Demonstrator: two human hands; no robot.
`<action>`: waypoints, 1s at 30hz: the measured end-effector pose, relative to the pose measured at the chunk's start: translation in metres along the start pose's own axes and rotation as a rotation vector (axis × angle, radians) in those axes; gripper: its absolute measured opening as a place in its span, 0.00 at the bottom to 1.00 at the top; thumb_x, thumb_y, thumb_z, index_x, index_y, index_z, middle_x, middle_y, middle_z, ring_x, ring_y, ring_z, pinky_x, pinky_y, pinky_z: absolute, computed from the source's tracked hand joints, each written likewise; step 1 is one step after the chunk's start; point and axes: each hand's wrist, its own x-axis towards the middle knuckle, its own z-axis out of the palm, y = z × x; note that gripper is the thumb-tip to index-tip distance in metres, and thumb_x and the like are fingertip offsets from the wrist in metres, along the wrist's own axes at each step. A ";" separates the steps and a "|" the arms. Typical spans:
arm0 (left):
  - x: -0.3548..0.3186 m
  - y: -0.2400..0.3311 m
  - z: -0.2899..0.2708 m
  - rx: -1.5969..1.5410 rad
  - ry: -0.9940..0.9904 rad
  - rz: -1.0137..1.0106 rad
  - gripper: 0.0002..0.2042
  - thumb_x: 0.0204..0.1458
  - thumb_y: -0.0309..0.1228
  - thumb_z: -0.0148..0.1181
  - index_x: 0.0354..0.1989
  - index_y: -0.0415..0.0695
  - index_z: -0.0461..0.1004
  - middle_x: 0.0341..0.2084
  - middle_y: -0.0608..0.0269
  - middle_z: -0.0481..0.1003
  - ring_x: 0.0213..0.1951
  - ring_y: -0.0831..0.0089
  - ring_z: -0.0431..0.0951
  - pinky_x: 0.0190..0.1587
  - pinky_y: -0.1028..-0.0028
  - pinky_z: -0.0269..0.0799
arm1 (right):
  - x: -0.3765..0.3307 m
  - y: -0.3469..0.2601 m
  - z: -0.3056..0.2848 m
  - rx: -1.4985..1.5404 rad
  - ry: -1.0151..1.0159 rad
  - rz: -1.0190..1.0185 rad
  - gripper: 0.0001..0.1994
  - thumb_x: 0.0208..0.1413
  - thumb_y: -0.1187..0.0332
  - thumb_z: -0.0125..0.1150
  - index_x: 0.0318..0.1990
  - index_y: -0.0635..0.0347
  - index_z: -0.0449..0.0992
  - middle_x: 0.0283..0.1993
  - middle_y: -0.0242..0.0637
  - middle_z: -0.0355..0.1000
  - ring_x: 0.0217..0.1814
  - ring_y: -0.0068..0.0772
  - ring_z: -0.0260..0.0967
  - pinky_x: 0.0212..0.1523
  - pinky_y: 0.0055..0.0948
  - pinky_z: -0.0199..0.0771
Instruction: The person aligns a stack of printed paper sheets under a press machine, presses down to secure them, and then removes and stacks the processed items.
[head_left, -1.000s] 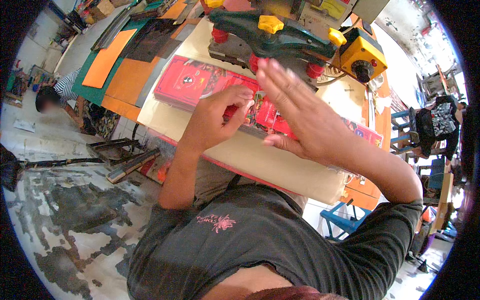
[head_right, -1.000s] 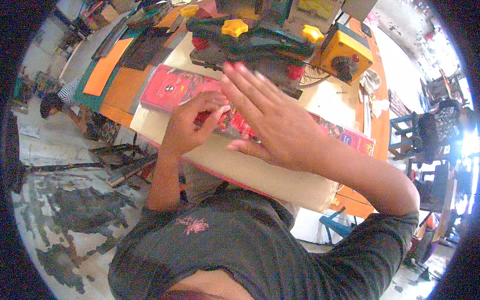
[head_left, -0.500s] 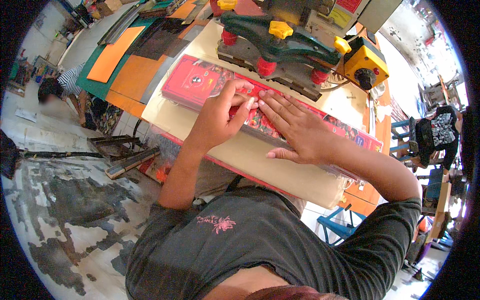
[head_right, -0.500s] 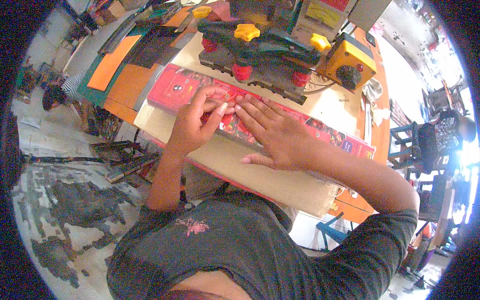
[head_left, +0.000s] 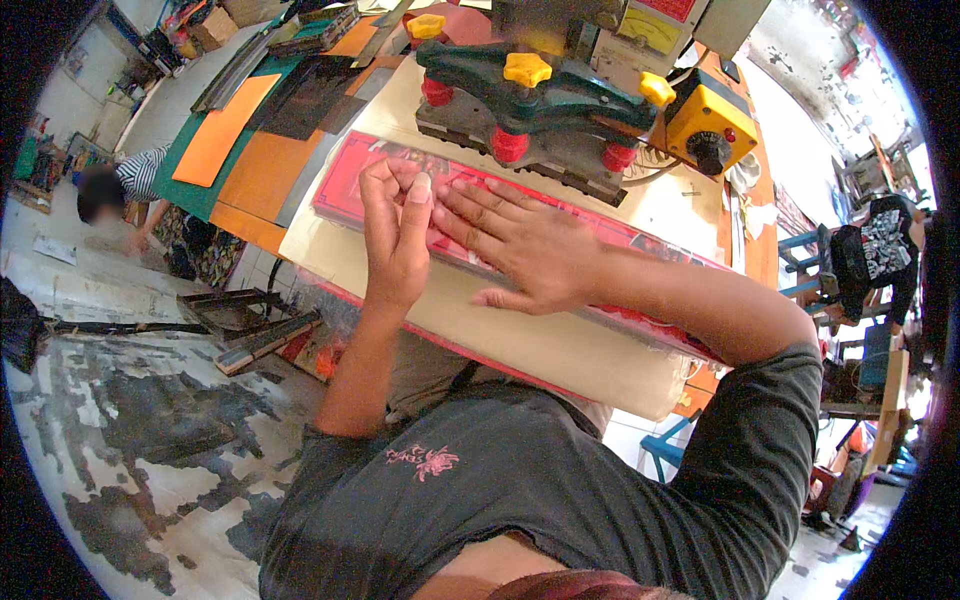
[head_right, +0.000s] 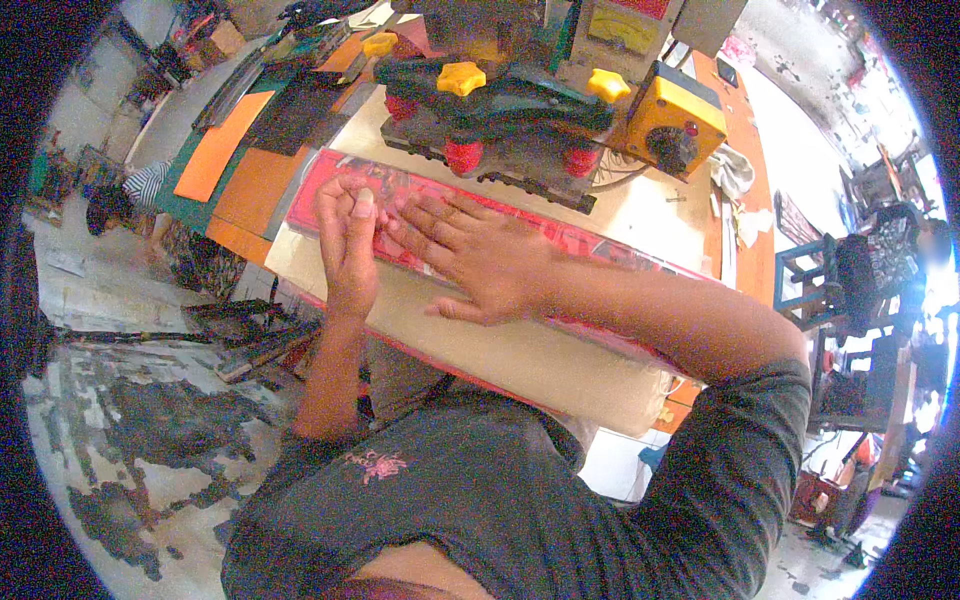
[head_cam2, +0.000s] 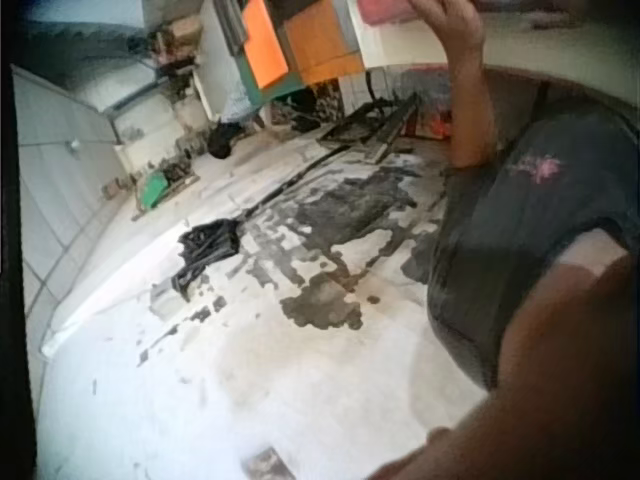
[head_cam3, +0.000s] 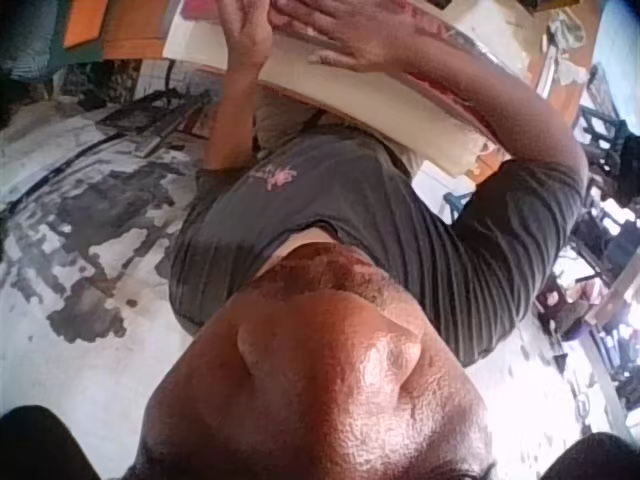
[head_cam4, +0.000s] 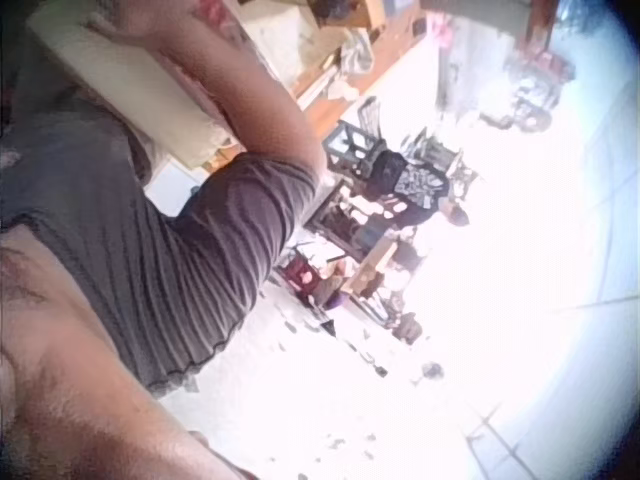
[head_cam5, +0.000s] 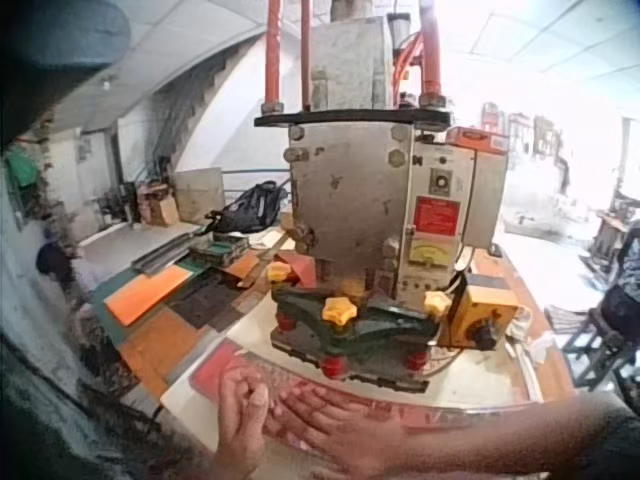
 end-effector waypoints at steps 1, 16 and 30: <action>0.002 0.010 0.003 0.033 0.001 -0.005 0.14 0.66 0.29 0.55 0.56 0.39 0.64 0.41 0.64 0.69 0.42 0.80 0.68 0.45 0.75 0.68 | -0.001 -0.002 0.001 0.003 -0.006 0.000 0.45 0.64 0.42 0.47 0.77 0.68 0.44 0.80 0.60 0.41 0.84 0.55 0.38 0.81 0.50 0.38; 0.124 0.025 -0.072 1.132 -0.263 0.273 0.20 0.65 0.44 0.54 0.49 0.36 0.77 0.45 0.42 0.78 0.50 0.45 0.77 0.53 0.57 0.71 | 0.004 0.002 0.006 0.106 -0.025 0.016 0.45 0.52 0.59 0.57 0.76 0.67 0.47 0.81 0.56 0.42 0.84 0.53 0.39 0.81 0.48 0.39; 0.132 -0.033 -0.091 1.018 -0.373 -0.232 0.26 0.68 0.49 0.47 0.45 0.33 0.78 0.40 0.43 0.81 0.45 0.50 0.81 0.51 0.62 0.71 | -0.002 0.009 0.015 0.123 0.091 -0.013 0.39 0.56 0.56 0.58 0.72 0.68 0.56 0.77 0.57 0.52 0.81 0.55 0.46 0.79 0.50 0.45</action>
